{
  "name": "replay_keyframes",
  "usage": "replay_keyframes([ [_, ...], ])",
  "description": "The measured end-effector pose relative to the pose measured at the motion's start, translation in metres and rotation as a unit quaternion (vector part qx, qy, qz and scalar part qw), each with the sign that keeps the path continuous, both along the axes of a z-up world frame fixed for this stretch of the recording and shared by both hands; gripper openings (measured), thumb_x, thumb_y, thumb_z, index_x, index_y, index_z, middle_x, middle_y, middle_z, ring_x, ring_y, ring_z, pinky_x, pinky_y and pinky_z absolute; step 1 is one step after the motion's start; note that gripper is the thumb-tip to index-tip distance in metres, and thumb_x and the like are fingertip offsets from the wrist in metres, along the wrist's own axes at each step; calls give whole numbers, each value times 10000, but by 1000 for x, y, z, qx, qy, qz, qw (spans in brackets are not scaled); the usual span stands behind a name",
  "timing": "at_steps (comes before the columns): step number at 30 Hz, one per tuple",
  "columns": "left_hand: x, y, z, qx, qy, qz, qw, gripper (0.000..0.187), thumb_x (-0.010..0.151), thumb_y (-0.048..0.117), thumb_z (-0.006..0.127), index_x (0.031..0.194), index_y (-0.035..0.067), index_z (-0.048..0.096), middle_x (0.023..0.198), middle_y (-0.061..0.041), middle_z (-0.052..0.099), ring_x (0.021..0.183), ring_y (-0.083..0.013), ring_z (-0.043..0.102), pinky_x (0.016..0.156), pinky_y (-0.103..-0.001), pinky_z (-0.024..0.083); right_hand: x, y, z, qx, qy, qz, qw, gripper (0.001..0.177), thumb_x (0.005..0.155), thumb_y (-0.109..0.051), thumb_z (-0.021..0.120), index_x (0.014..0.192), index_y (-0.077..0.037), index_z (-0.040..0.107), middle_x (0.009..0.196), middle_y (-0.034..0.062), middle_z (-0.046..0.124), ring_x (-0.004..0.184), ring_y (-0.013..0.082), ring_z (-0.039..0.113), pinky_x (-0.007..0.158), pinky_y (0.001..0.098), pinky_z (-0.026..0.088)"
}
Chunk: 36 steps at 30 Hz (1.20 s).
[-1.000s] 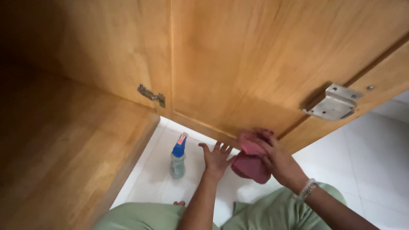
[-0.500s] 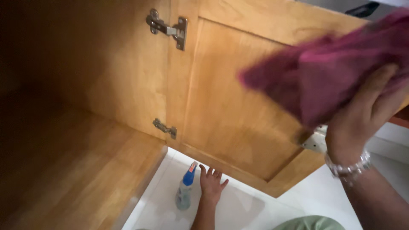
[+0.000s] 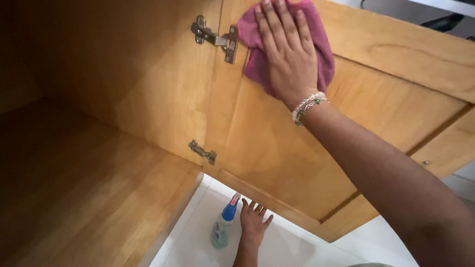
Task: The person opens a cabinet door and cleans the inner side of the door and the cabinet interior by wiping them with a cloth.
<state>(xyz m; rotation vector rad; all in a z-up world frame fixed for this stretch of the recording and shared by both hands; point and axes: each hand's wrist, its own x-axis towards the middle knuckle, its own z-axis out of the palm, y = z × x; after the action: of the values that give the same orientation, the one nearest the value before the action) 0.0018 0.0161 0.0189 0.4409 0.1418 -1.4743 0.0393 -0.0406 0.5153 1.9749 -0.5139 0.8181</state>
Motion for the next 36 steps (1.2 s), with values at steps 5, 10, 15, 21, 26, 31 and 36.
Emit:
replay_keyframes([
  [5,1,-4,2,0,12,0,1000,791,946,717,351,1538,199,433,1549,-56,485,1463,-226,402,1156,-513,307,13,-16,-36,14,14,23,1000,675,1069,-113,476,1709,-21,279,1770,110,240,1640,232,180,1344,421,79],
  [10,0,-4,-2,-25,23,17,999,769,963,703,359,1526,187,444,1521,-71,493,1461,-239,393,1173,-512,283,30,-19,-74,8,42,9,999,684,1055,-131,486,1705,-73,281,1765,68,247,1630,211,173,1350,397,76],
  [15,-5,-13,-11,-9,12,19,1000,751,947,698,318,1515,224,452,1581,-18,472,1487,-207,351,1176,-553,162,39,-24,-115,98,159,73,980,718,929,-176,544,1600,-21,342,1690,114,289,1585,267,199,1300,457,109],
  [21,-4,-12,-28,-74,38,13,996,745,976,698,352,1524,202,441,1596,-49,456,1505,-234,356,1211,-574,183,50,-20,-173,164,261,96,946,685,877,-251,589,1507,-49,411,1636,134,354,1531,250,258,1268,419,137],
  [26,-2,-5,-12,-58,21,7,998,731,963,703,340,1521,242,443,1590,-29,459,1501,-239,357,1193,-593,189,42,-22,-157,124,385,131,905,610,874,-295,630,1437,-97,501,1590,111,409,1521,261,289,1274,437,163],
  [31,-2,12,17,-35,-18,-3,999,700,971,687,291,1534,291,414,1611,26,415,1525,-211,330,1202,-612,206,39,-3,-79,-10,337,116,934,626,809,-304,635,1399,-109,560,1533,139,479,1497,313,320,1237,468,214],
  [36,-3,11,16,-28,-22,-1,999,705,965,690,253,1558,327,371,1635,56,388,1536,-189,303,1206,-617,205,43,7,25,-103,147,190,965,615,994,-264,684,1555,-58,537,1646,109,501,1582,280,380,1324,461,258],
])
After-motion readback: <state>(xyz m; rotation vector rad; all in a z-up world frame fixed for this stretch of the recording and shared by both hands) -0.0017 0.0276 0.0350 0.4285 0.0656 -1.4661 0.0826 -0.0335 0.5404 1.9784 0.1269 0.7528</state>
